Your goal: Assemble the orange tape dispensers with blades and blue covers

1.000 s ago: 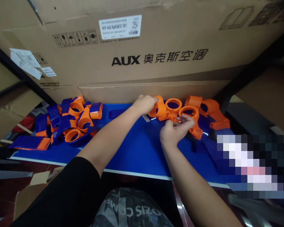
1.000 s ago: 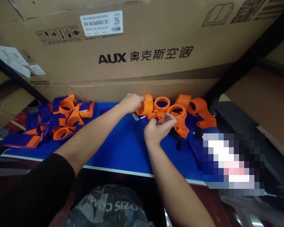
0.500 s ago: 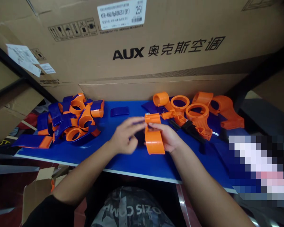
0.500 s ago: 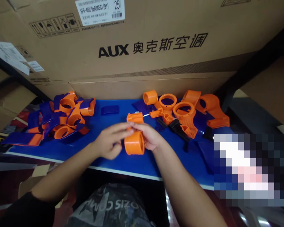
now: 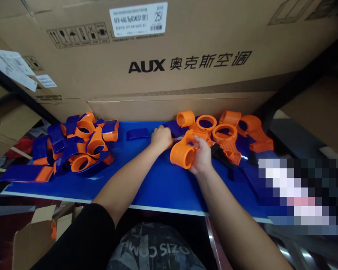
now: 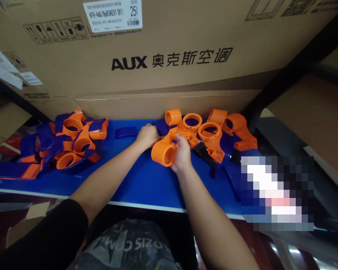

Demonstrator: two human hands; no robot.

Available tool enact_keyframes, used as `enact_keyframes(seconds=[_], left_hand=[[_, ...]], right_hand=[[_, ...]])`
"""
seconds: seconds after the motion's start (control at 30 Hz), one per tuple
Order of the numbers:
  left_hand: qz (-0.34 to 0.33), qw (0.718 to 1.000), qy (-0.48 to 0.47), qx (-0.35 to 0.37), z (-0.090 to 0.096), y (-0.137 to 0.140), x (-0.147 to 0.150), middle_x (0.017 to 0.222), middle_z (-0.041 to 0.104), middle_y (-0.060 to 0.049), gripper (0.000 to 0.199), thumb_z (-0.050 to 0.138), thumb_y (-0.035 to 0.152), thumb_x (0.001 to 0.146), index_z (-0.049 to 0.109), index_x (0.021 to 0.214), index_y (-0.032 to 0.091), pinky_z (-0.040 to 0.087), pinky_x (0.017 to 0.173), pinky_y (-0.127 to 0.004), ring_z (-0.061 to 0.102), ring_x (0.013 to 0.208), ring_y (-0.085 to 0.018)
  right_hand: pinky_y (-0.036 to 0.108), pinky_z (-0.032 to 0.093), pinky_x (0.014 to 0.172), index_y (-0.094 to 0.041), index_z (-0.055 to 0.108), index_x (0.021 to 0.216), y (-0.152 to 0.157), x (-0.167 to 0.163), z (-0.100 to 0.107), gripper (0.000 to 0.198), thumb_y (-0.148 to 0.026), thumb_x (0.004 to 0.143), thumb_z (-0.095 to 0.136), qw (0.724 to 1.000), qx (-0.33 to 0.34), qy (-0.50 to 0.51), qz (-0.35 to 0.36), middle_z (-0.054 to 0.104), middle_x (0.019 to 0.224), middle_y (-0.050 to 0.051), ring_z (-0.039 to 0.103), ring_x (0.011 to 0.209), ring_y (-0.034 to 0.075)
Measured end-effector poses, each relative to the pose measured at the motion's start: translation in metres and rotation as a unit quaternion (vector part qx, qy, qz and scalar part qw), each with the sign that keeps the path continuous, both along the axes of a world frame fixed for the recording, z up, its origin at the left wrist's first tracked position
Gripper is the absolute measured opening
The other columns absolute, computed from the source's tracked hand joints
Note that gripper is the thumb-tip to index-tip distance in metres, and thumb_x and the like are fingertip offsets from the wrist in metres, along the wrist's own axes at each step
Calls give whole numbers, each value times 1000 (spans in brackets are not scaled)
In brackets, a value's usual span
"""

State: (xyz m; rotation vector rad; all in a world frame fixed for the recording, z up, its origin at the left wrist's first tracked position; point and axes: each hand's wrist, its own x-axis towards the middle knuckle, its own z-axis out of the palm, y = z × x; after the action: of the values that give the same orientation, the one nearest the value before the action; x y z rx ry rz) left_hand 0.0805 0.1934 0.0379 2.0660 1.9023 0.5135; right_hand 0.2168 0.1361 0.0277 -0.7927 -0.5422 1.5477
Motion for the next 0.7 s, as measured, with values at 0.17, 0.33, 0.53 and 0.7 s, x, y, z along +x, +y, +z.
enact_keyframes(seconds=[0.17,0.33,0.53,0.7], left_hand=[[18,997,-70,1,1,-25,-47,91,76,-8,18,75,31,89,65,97,19,53,73,-30,72,83,-21],[94,917,-373,108,-7,-101,-81,78,71,2,21,66,41,96,55,94,23,52,57,-24,66,58,-12],[105,831,-507,203,-4,-164,-76,94,76,-6,23,79,33,87,60,85,20,62,77,-29,74,82,-15],[62,836,-499,222,2,-173,-75,93,76,-6,9,79,21,84,71,81,19,63,85,-32,75,93,-18]], right_hand=[[35,55,60,-24,63,113,-15,-5,13,56,-73,96,42,984,-39,26,170,73,79,4,69,64,23],[32,51,54,-18,66,113,-23,-10,6,72,-79,97,33,921,-96,1,379,74,75,11,67,56,22],[28,53,57,-14,68,111,-37,-25,-1,55,-62,101,45,894,-89,-1,439,77,80,10,69,60,19],[29,55,63,-14,68,117,-42,-27,0,49,-58,101,51,893,-68,-8,444,78,87,10,72,67,19]])
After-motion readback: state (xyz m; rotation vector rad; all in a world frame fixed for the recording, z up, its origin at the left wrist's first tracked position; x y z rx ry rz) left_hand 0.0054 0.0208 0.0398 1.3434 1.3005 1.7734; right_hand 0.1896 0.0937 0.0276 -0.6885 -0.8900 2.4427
